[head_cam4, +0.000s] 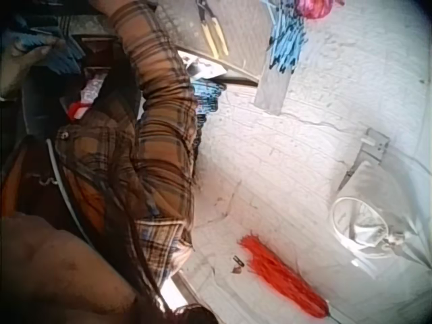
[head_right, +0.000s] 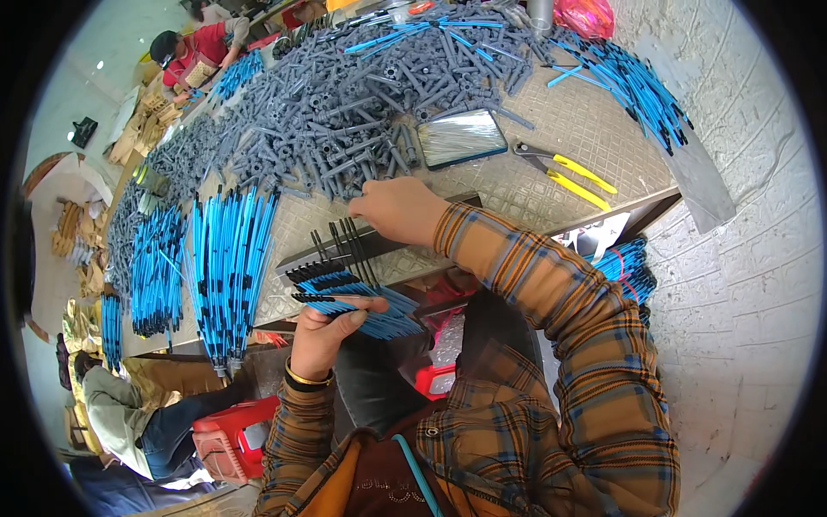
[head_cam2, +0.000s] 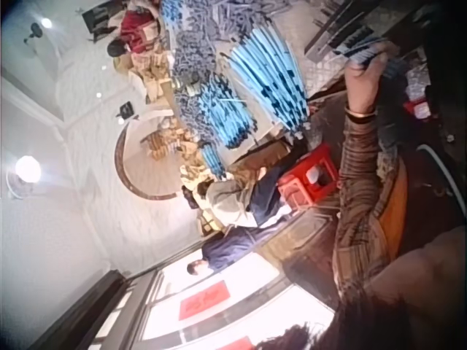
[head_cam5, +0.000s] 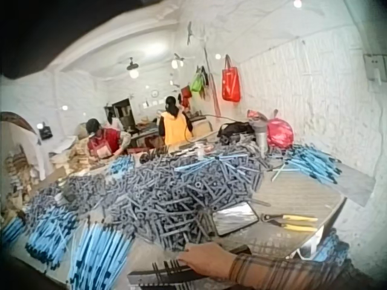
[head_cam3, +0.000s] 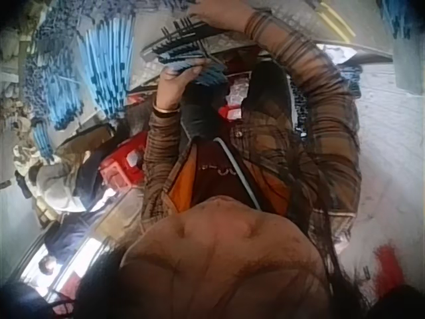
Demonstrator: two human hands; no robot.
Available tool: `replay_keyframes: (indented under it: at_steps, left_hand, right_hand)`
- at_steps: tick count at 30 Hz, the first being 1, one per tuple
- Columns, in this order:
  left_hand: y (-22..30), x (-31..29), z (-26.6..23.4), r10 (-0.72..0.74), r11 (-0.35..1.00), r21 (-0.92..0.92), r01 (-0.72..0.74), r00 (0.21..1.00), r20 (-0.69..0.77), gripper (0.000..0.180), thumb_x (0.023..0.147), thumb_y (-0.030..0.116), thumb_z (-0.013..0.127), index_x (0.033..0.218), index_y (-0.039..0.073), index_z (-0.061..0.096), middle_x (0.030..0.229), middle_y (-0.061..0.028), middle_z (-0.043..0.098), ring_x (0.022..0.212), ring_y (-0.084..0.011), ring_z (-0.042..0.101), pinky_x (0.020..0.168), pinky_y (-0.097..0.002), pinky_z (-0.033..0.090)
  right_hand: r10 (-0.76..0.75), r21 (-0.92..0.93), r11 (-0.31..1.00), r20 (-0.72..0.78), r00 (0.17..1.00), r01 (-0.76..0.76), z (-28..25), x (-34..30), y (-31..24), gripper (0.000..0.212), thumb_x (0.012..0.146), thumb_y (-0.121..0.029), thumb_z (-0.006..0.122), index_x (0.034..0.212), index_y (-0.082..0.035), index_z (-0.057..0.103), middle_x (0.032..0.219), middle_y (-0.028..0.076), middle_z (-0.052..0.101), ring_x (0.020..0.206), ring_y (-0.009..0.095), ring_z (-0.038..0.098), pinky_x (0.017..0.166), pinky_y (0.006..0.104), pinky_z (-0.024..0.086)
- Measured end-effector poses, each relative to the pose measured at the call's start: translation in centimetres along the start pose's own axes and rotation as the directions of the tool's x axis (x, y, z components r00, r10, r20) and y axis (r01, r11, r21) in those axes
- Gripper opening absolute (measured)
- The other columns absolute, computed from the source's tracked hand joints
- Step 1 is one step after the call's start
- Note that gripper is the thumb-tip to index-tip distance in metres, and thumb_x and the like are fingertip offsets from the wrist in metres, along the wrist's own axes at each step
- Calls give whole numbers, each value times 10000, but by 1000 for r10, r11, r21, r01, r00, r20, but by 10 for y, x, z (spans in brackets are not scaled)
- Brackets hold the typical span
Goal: The person bundles blue plastic strips and secures them with metal clips using pliers.
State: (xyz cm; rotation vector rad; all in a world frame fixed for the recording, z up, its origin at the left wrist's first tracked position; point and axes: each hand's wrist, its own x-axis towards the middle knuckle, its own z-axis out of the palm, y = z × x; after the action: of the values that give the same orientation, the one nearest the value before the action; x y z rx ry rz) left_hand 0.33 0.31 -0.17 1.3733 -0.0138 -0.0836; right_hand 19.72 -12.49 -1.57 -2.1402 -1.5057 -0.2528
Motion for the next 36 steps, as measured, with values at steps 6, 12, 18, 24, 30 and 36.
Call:
replay_keyframes:
  at_steps: [6, 12, 18, 24, 30, 36]
  left_hand:
    - [1, -1, -6, -32, 999, -1, 32, 999, 22, 171, 851, 16, 550, 1009, -7, 610, 1005, -97, 635, 967, -174, 580, 862, -295, 441]
    - [1, 0, -9, -25, 1000, 4, 25, 999, 34, 180, 849, 13, 552, 1019, -1, 611, 1015, -93, 633, 967, -170, 579, 861, -294, 442]
    - [4, 0, -10, -40, 999, 5, 39, 998, 50, 182, 847, 5, 551, 1019, 1, 610, 1027, -95, 629, 983, -175, 574, 872, -300, 439]
    - [4, 0, -11, -43, 999, -21, 44, 997, 61, 183, 848, -2, 545, 1020, 0, 609, 1029, -97, 629, 994, -184, 572, 885, -310, 435]
    - [9, -1, -16, -61, 998, -6, 62, 993, 103, 193, 845, 1, 547, 1030, -4, 604, 1033, -96, 628, 1001, -187, 568, 889, -314, 430]
    - [10, 0, -27, -93, 996, -1, 95, 980, 176, 199, 841, 4, 551, 1033, -7, 600, 1041, -98, 624, 1002, -188, 565, 888, -316, 426]
  right_hand:
    - [-49, -28, 998, 18, 999, 49, -2, 6, 3, 127, 815, -175, 534, 926, -182, 596, 778, 76, 518, 716, 275, 576, 571, 385, 462]
    - [-34, -75, 996, 61, 998, 39, -4, 9, -1, 127, 828, -190, 520, 927, -187, 599, 773, 73, 515, 717, 270, 575, 571, 381, 459]
    - [-36, -47, 998, 90, 995, 41, -7, 11, -2, 117, 836, -199, 517, 918, -179, 597, 774, 72, 515, 719, 272, 575, 581, 385, 458]
    - [0, 37, 999, 75, 997, -3, 8, 15, -2, 108, 838, -203, 524, 910, -164, 594, 780, 72, 518, 725, 279, 572, 599, 390, 456]
    - [-12, -26, 1000, 118, 993, 15, 6, 20, -3, 105, 838, -202, 527, 905, -154, 594, 793, 72, 529, 743, 279, 572, 607, 389, 457]
    - [-18, 6, 1000, 123, 992, 17, 10, 24, -8, 104, 840, -190, 522, 898, -137, 590, 792, 78, 528, 754, 277, 571, 624, 391, 458]
